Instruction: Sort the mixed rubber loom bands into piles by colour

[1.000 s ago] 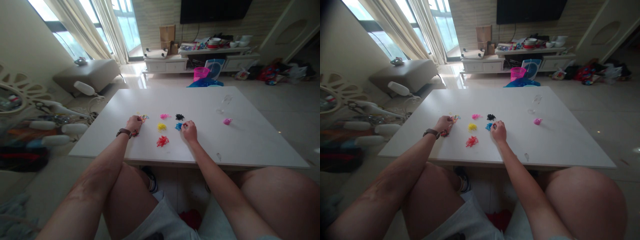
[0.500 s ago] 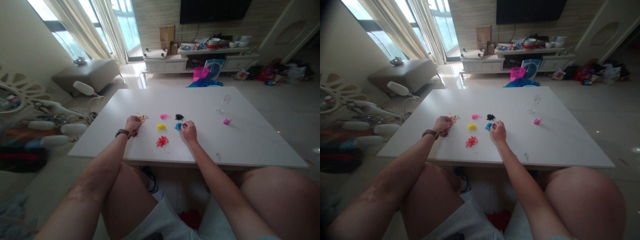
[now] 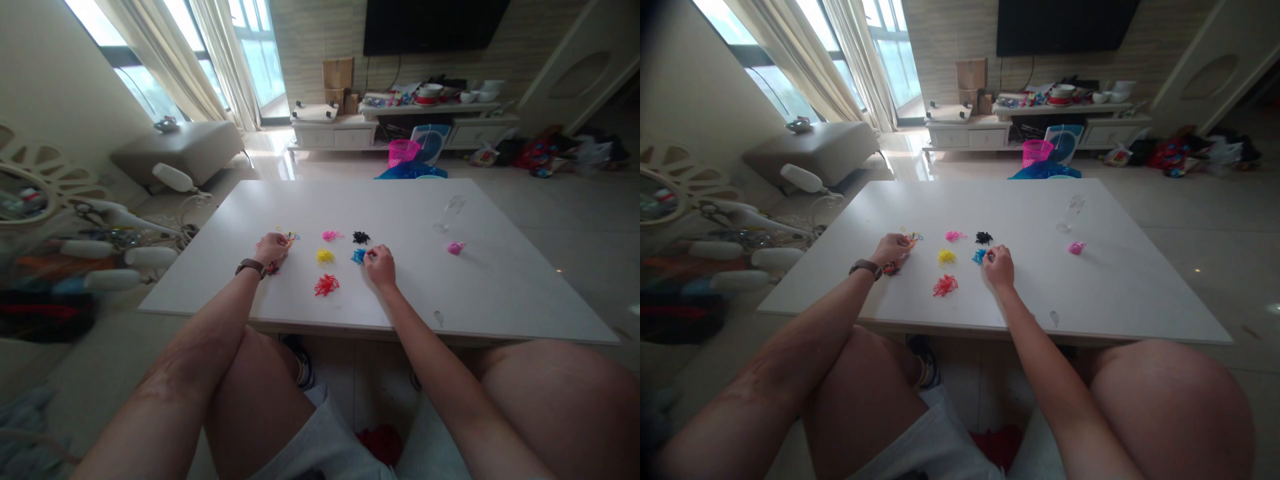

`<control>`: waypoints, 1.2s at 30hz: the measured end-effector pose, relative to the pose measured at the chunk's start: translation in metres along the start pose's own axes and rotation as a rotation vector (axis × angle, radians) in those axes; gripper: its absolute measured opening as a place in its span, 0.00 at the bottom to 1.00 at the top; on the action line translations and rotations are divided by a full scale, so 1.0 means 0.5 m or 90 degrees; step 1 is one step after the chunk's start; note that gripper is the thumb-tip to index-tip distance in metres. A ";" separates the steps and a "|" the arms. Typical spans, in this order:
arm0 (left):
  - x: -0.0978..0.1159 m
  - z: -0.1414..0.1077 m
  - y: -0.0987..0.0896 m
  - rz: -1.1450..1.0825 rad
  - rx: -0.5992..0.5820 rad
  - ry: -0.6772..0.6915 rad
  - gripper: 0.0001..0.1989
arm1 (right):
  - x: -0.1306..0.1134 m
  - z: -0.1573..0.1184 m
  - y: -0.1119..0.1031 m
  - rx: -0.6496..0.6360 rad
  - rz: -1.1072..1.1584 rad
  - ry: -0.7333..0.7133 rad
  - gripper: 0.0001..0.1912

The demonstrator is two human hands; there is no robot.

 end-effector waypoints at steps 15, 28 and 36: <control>0.016 0.001 0.000 -0.036 -0.007 0.027 0.12 | 0.002 0.000 0.002 -0.005 0.002 -0.002 0.05; 0.045 -0.011 -0.007 -0.042 -0.019 0.030 0.10 | -0.001 -0.001 0.001 0.007 0.005 -0.006 0.05; 0.053 -0.012 0.001 -0.062 -0.034 0.067 0.09 | 0.000 0.000 0.004 -0.003 0.004 -0.004 0.05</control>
Point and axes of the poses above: each hand's wrist, its own z-axis towards the middle knuckle, its own y-axis out of the palm, x = y × z, the point moved 7 cm from there along z, towards the middle knuckle, and after that the axes turned 9 degrees about y, right-handed, at the moved point
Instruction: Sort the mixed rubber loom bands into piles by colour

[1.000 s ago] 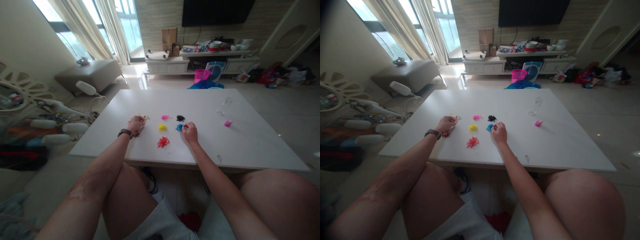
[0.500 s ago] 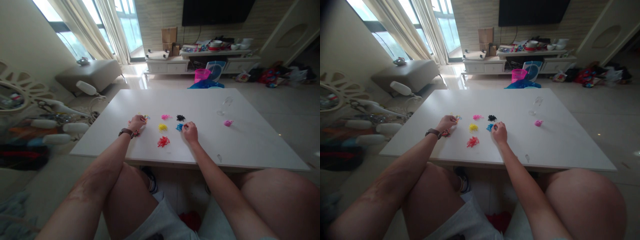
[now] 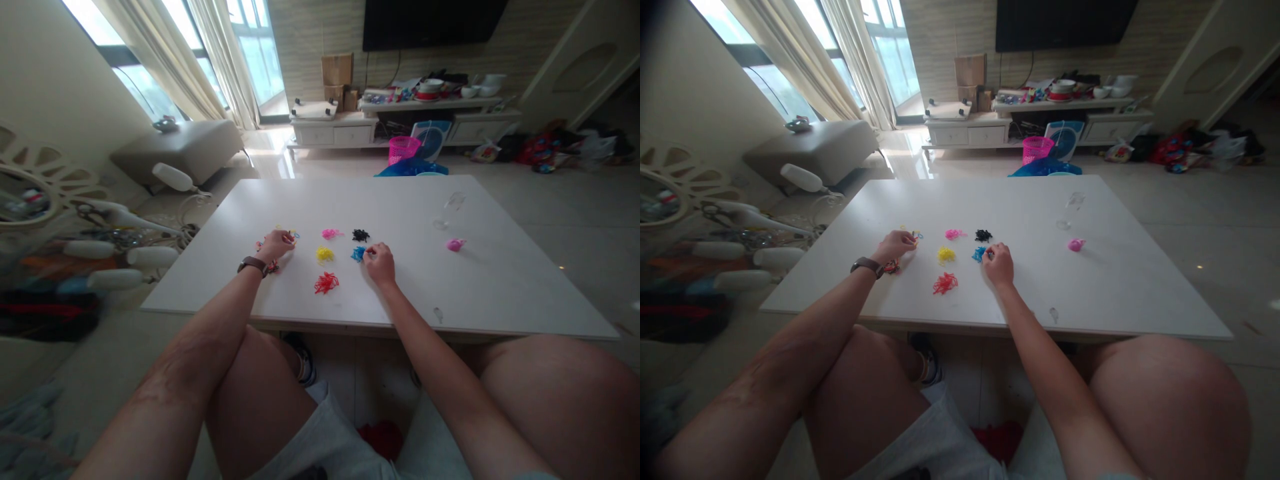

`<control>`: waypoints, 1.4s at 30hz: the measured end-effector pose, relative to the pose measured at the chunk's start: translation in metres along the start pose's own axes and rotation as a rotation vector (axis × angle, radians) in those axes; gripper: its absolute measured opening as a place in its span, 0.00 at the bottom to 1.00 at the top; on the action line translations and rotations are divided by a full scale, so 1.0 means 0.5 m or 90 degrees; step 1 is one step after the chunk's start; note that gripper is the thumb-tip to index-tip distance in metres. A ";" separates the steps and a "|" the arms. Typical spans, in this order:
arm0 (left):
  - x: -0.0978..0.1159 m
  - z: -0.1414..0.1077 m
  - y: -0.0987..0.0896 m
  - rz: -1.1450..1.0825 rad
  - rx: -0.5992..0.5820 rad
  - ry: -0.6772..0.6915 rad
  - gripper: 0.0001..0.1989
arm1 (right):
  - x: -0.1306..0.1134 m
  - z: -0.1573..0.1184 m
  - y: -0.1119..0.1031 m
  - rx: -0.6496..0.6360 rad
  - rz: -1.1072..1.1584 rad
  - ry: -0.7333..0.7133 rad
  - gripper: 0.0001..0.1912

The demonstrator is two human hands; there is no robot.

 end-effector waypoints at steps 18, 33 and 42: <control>0.012 0.006 0.004 -0.025 -0.015 0.032 0.10 | 0.001 0.001 -0.002 -0.010 -0.010 -0.004 0.05; 0.008 0.005 0.006 -0.032 -0.012 0.020 0.10 | -0.001 0.000 -0.004 -0.006 -0.012 -0.006 0.05; 0.002 0.007 0.010 -0.032 -0.023 0.032 0.10 | -0.001 0.000 -0.004 -0.007 -0.006 -0.004 0.06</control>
Point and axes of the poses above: each hand's wrist, its own z-axis towards the middle knuckle, its own y-axis out of the palm, x = y × z, the point moved 7 cm from there along z, towards the middle knuckle, and after that the axes turned 9 degrees about y, right-handed, at the moved point
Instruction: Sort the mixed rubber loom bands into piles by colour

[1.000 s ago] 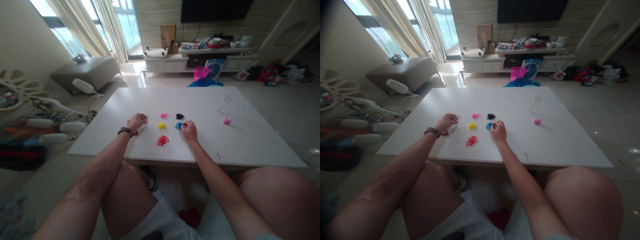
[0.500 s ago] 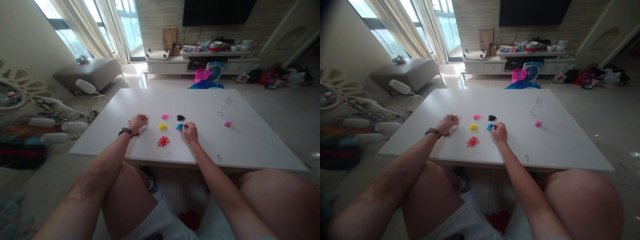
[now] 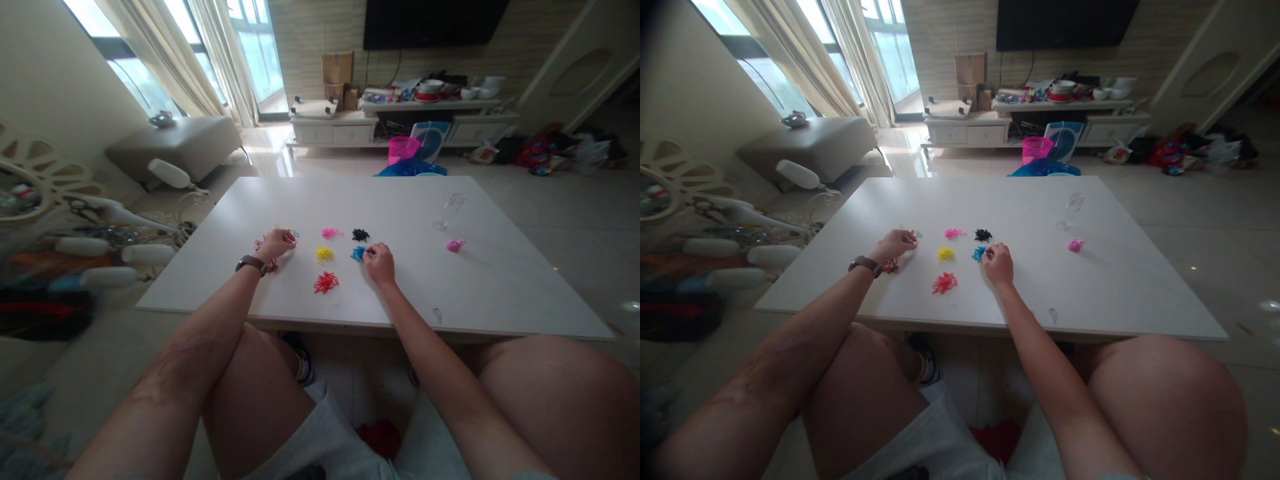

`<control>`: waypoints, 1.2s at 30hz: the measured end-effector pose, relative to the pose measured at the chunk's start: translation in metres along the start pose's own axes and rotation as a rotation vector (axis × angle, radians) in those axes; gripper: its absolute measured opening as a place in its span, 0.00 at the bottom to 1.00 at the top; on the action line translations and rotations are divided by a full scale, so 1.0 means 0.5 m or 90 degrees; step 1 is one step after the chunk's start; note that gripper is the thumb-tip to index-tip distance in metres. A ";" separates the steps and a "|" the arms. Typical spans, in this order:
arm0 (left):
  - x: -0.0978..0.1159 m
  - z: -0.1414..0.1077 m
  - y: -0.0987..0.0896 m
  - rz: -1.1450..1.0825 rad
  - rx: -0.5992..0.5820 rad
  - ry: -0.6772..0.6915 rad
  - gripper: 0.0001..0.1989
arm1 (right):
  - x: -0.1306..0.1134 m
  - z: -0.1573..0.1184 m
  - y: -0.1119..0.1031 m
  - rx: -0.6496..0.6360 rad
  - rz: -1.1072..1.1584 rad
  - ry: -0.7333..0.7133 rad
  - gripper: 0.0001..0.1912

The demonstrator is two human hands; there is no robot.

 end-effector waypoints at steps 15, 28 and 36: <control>0.010 -0.003 -0.001 -0.008 0.004 0.006 0.10 | 0.002 0.000 0.001 0.002 -0.005 0.006 0.05; 0.152 -0.022 0.113 -0.190 -0.219 0.185 0.14 | -0.094 -0.056 -0.001 -0.089 0.046 -0.206 0.06; 0.217 -0.037 0.144 -0.209 -0.255 0.224 0.13 | -0.118 -0.076 0.019 -0.173 0.075 -0.219 0.08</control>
Point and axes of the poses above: each hand's wrist, its own z-axis towards the middle knuckle, its own y-axis out of the palm, x = y × z, the point moved 7 cm from there along z, towards the middle knuckle, and after that the axes turned 9 degrees about y, right-handed, at the moved point
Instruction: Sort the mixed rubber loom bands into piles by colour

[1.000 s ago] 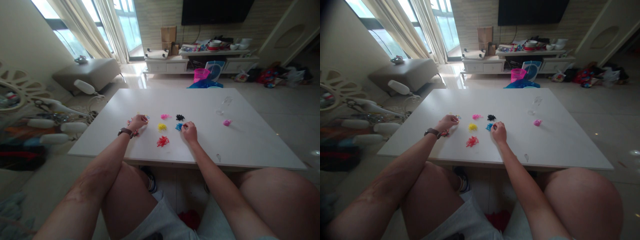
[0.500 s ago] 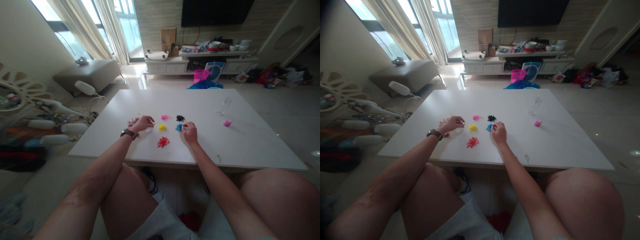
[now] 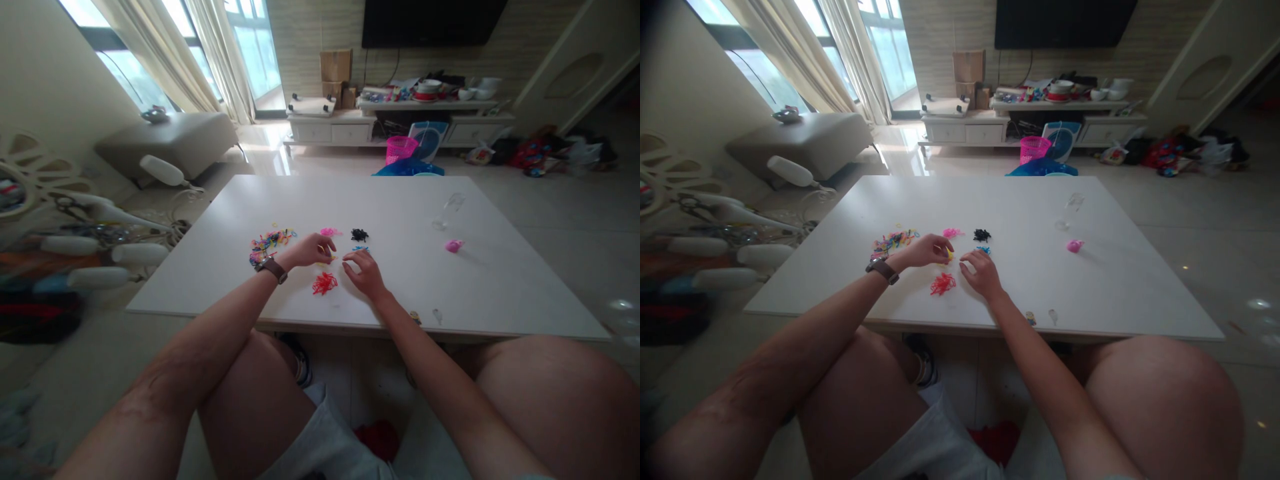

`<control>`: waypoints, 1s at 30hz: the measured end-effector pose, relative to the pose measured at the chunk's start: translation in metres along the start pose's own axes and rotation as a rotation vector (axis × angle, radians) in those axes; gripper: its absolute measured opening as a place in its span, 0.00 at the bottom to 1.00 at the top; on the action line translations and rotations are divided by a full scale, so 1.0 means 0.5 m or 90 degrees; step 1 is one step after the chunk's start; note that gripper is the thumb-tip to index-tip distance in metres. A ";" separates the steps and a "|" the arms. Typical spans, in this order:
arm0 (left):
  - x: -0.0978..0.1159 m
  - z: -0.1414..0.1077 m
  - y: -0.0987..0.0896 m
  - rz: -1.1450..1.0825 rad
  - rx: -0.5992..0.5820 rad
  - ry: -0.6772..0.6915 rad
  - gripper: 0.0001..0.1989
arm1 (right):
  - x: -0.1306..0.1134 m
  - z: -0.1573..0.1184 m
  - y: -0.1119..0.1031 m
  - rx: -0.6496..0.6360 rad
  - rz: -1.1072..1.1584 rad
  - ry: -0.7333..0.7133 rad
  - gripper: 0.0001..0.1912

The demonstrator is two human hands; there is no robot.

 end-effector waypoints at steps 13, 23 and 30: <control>0.014 0.009 0.025 -0.057 -0.025 0.013 0.14 | -0.002 0.002 -0.004 0.029 0.015 -0.021 0.06; -0.007 0.006 -0.021 0.025 0.016 0.009 0.13 | -0.020 -0.004 0.002 0.002 0.014 -0.080 0.05; 0.004 -0.006 -0.020 0.068 -0.002 -0.002 0.12 | -0.035 -0.016 0.033 -0.090 -0.032 -0.139 0.07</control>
Point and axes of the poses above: each hand's wrist, its own z-axis towards the middle knuckle, its own y-axis out of the palm, x = y × z, the point moved 7 cm from there along z, towards the middle knuckle, and after that the axes turned 9 degrees about y, right-handed, at the moved point
